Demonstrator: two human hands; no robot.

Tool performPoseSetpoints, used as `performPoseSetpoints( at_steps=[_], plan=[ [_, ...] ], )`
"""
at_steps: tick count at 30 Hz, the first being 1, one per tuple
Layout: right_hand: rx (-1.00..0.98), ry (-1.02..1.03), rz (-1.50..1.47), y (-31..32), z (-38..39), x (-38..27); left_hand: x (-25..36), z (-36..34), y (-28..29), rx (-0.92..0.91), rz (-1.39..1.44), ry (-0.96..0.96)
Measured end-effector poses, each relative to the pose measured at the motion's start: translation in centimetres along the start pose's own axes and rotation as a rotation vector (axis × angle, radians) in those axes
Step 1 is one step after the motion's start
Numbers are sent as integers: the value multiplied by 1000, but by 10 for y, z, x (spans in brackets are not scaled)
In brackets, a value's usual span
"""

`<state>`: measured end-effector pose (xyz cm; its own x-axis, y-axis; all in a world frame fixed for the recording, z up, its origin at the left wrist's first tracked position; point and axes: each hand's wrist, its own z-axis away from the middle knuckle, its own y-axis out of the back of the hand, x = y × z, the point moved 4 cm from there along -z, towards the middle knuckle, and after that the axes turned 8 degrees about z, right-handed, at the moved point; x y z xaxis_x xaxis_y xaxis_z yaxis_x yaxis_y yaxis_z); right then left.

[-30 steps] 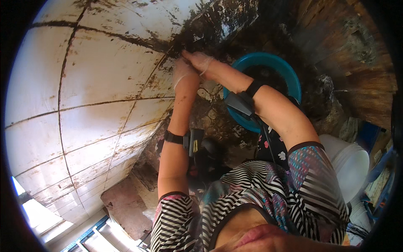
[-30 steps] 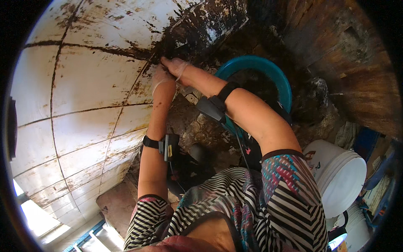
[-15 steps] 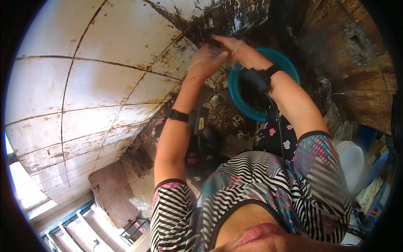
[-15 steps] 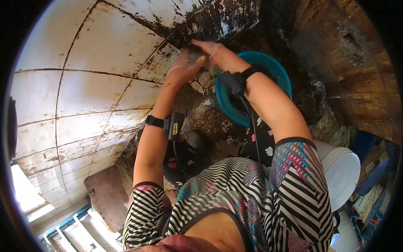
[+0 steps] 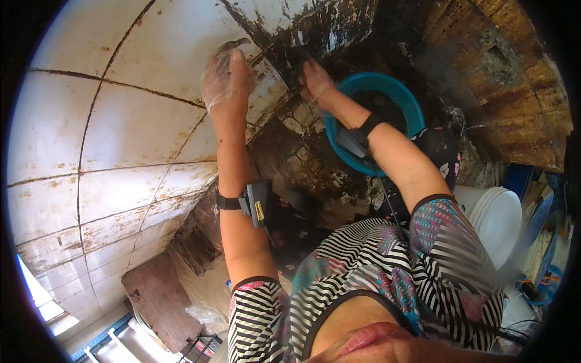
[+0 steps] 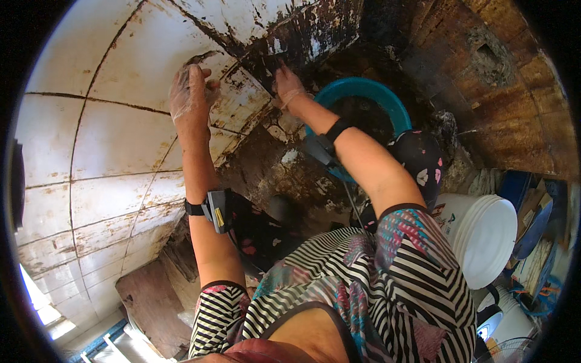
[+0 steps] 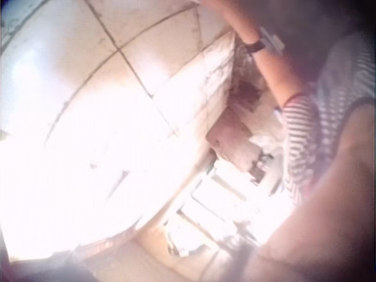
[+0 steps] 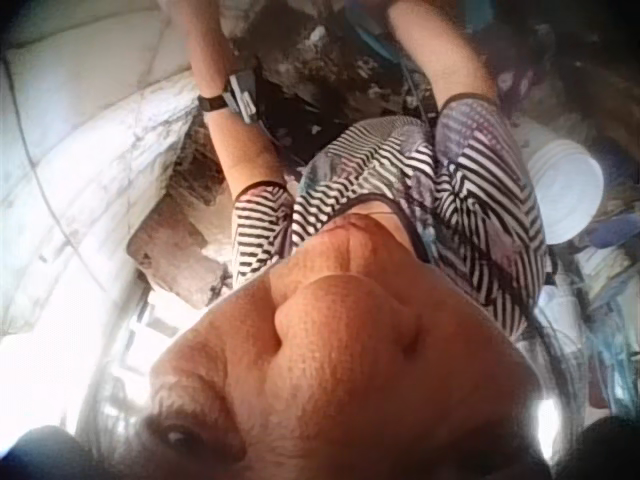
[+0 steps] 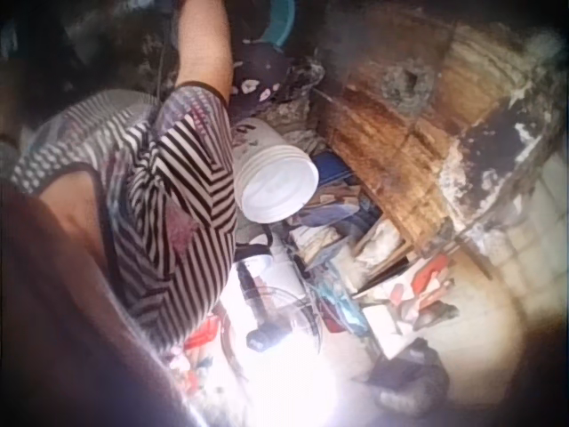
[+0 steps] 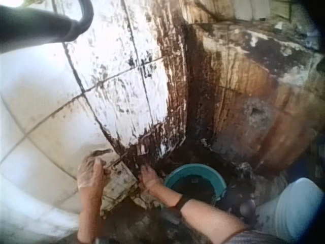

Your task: The person scrapes a dark, dirty substance from a tiled wall using a metal scraper. They repeatedly dip the scraper into a blue bucket of water to clean it and continue removing the material from the wall surface.

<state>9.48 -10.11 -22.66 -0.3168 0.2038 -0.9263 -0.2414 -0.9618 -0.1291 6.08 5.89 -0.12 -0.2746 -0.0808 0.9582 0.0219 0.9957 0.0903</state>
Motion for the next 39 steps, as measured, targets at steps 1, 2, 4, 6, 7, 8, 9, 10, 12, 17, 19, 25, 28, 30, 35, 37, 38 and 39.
performPoseSetpoints(
  at_steps=[1, 2, 4, 6, 7, 8, 9, 10, 12, 17, 19, 25, 28, 30, 35, 37, 38, 39],
  plan=[
    [22, -16, -9, -5, -3, -1, 0, 0, 0, -5, 34, 63],
    [-2, -71, -31, -9, -8, -4, 0, 1, 1, 13, 75, 117],
    [147, -62, -73, 0, -20, -17, 1, 3, 1, 29, 138, 168],
    [102, -94, -150, 13, -32, -33, 4, 4, 1, 17, 172, 160],
    [13, -153, -210, 16, -35, -37, 3, 4, 1, 10, 156, 183],
    [-21, -191, -198, 16, -35, -37, 3, 3, 1, 14, 152, 182],
    [-22, -228, -161, 17, -33, -35, 2, 3, 2, 27, 158, 187],
    [20, -216, -121, 17, -31, -34, 0, 2, 2, 51, 151, 220],
    [147, -104, -19, 10, -24, -28, 0, -3, 1, 31, 128, 161],
    [10, -19, -34, -15, -20, -4, -8, -5, -6, 3, 222, 202],
    [114, -112, -28, -13, -21, 7, -7, -2, -7, -15, 282, 184],
    [304, 66, 30, -5, -25, -4, 1, 4, 0, 26, 260, 169],
    [224, -51, -54, 19, -40, -22, 2, 5, 1, -60, 220, 194],
    [-11, -267, -128, 28, -49, -24, 1, 4, 5, -22, 156, 198],
    [249, -119, -99, 19, -45, 2, -14, -9, 0, -9, 161, 227],
    [231, -46, 51, -4, -40, 13, -17, -15, -6, -11, 154, 223],
    [231, -62, 44, -11, -38, 18, -18, -15, -9, -37, 155, 246],
    [213, 25, 30, -15, -39, 14, -18, -16, -12, -56, 163, 232]
  ],
)
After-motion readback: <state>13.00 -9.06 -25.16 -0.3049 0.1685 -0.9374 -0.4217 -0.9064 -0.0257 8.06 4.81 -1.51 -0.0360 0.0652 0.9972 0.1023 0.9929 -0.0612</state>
